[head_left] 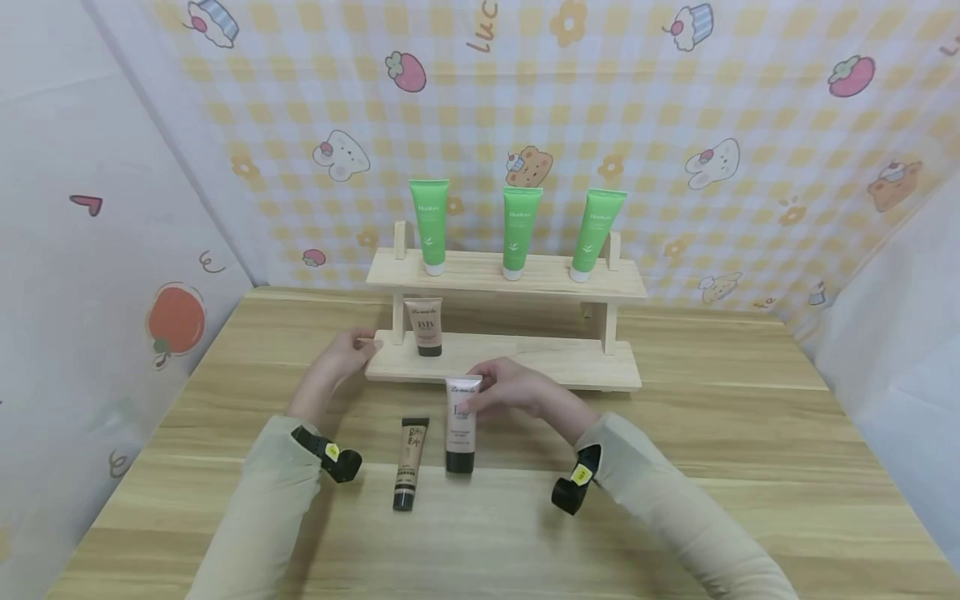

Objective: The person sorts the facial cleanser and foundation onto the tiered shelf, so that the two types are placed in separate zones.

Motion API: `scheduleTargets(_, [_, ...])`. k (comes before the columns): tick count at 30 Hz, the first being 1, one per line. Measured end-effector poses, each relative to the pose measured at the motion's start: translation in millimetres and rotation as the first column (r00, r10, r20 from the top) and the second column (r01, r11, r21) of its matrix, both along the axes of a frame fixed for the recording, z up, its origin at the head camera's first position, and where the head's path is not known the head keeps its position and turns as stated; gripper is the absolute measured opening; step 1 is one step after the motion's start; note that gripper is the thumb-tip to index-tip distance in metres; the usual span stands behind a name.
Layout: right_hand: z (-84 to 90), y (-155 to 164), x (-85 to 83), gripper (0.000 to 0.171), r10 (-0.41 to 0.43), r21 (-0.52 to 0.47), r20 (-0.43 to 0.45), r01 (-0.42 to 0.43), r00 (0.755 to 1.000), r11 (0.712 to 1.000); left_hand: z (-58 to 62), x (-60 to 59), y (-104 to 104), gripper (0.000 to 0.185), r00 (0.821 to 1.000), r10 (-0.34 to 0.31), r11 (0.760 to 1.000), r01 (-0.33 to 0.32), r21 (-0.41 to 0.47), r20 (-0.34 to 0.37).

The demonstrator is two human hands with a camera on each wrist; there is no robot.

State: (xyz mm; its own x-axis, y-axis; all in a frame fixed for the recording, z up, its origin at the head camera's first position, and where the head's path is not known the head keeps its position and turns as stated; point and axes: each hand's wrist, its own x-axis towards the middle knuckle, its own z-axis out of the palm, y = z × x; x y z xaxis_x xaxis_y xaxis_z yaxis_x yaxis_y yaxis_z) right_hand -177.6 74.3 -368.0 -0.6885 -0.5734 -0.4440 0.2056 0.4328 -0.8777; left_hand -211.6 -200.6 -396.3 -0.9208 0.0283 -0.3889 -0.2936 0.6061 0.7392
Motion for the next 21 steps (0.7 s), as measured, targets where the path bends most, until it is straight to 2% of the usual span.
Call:
scheduleTargets(7, [8.8, 7, -2.8, 0.034, -0.008, 0.028, -0.057, 0.01, 0.998, 1.0, 1.1, 2.2, 0, 0.054, 1.0, -0.017, 1.0, 0.017, 0.003, 0.009])
scheduleTargets(12, [17.3, 14, -6.4, 0.034, -0.021, 0.002, -0.063, 0.021, 0.998, 1.0, 0.0, 1.4, 0, 0.053, 1.0, -0.014, 1.0, 0.014, 0.008, 0.008])
scheduleTargets(21, [31.6, 24, -12.2, 0.04, -0.101, 0.043, -0.124, 0.107, 0.987, 0.993, 1.2, 1.4, 1, 0.053, 1.0, 0.001, 1.0, -0.001, 0.012, 0.003])
